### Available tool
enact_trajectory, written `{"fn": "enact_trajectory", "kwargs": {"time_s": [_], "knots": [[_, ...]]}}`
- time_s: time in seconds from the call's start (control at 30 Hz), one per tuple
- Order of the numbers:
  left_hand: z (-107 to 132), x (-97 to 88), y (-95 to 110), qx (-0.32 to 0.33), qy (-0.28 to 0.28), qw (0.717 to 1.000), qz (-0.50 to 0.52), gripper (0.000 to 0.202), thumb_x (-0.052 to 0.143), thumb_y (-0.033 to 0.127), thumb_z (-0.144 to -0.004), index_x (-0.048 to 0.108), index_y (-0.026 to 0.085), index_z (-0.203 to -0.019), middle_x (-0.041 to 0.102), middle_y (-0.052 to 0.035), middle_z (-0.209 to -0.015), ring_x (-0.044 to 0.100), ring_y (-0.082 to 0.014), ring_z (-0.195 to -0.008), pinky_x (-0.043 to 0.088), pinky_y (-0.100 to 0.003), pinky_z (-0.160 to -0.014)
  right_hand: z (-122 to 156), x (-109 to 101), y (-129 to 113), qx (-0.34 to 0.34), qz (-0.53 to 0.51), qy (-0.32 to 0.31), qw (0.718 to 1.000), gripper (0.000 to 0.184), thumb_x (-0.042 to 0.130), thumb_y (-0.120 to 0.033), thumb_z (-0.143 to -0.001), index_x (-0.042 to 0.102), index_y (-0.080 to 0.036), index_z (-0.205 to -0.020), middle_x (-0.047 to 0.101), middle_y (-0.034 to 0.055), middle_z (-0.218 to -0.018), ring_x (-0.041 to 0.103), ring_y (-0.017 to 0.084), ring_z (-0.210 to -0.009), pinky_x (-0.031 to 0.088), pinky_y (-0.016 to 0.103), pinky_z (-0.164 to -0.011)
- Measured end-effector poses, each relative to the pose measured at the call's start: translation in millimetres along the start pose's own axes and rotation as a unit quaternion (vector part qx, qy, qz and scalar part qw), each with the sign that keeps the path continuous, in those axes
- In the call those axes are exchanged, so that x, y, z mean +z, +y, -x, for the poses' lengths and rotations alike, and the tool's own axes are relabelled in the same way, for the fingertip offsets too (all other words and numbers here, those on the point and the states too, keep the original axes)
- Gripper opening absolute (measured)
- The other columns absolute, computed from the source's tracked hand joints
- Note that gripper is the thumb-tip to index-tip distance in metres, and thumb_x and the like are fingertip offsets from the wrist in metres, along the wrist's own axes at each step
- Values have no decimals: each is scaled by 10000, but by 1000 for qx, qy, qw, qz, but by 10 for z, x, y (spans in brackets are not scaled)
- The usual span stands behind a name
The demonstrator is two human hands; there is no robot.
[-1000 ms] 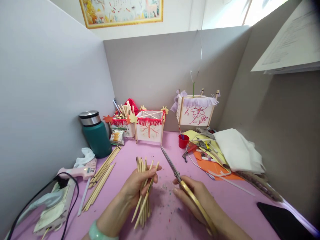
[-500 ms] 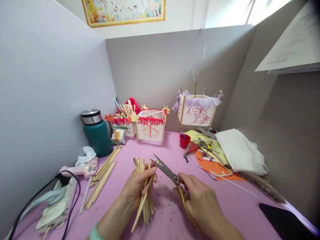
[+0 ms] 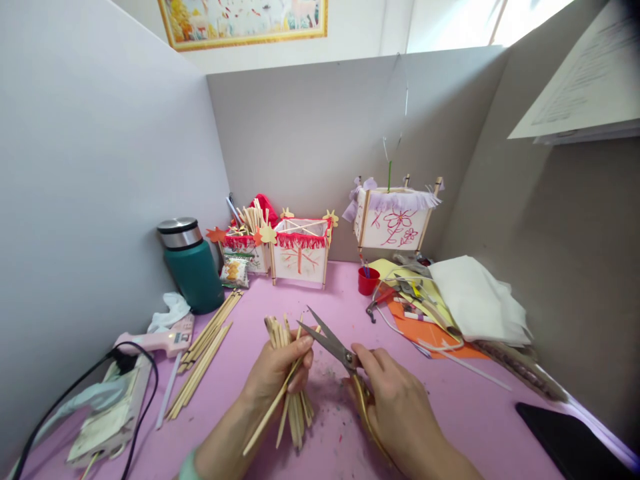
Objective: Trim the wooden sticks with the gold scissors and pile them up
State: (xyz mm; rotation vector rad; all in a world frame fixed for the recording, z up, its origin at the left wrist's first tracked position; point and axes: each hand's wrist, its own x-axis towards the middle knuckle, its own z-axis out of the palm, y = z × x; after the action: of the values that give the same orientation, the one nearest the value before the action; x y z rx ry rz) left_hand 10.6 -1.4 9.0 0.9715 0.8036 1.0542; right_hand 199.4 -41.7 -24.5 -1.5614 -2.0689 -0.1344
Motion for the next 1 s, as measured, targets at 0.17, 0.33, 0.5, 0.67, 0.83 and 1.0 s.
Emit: {"fn": "enact_trajectory", "kwargs": {"time_s": [0.17, 0.33, 0.5, 0.67, 0.83, 1.0], "knots": [[16, 24, -43, 22, 16, 999, -24, 293, 643, 372, -742, 550, 143, -583, 426, 61, -402, 322, -26, -319, 230, -184, -365, 7, 40, -29, -10, -2, 12, 1000, 372, 490, -178, -834, 451, -172, -1204, 579, 57, -893, 588, 207, -760, 420, 306, -628], [15, 66, -98, 20, 41, 999, 0, 272, 651, 368, -730, 557, 142, -611, 470, 54, -441, 302, -20, -297, 220, -192, -345, 4, 77, -18, -6, 32, 43, 999, 370, 486, -151, -822, 465, -166, -1191, 580, 60, -876, 578, 212, -753, 407, 313, -631], [17, 75, -102, 13, 40, 999, 14, 296, 667, 380, -711, 535, 142, -594, 471, 56, -463, 293, -12, -279, 194, -194, -331, 0, 73, -22, 0, 34, 33, 999, 357, 489, -160, -826, 476, -171, -1183, 581, 62, -881, 575, 211, -763, 400, 308, -636], [21, 77, -119, 21, 52, 998, -15, 316, 654, 397, -720, 531, 148, -570, 401, 67, -381, 291, -27, -281, 194, -198, -343, 15, 88, -44, 2, 41, 17, 999, 376, 469, -152, -837, 456, -152, -1214, 584, 74, -894, 583, 207, -759, 394, 300, -628], [19, 98, -122, 27, 55, 998, -14, 320, 653, 393, -727, 521, 151, -563, 415, 62, -389, 310, -31, -294, 212, -198, -352, 38, 98, -60, 11, 57, 9, 998, 340, 445, -114, -833, 474, -151, -1170, 588, 62, -858, 596, 206, -718, 370, 291, -587], [23, 93, -117, 23, 52, 998, 0, 301, 646, 380, -746, 535, 146, -594, 437, 64, -430, 296, -16, -302, 205, -190, -351, 24, 90, -59, 16, 54, 3, 998, 179, 444, -170, -861, 521, -189, -1023, 584, 28, -771, 582, 189, -615, 320, 282, -524]]}}
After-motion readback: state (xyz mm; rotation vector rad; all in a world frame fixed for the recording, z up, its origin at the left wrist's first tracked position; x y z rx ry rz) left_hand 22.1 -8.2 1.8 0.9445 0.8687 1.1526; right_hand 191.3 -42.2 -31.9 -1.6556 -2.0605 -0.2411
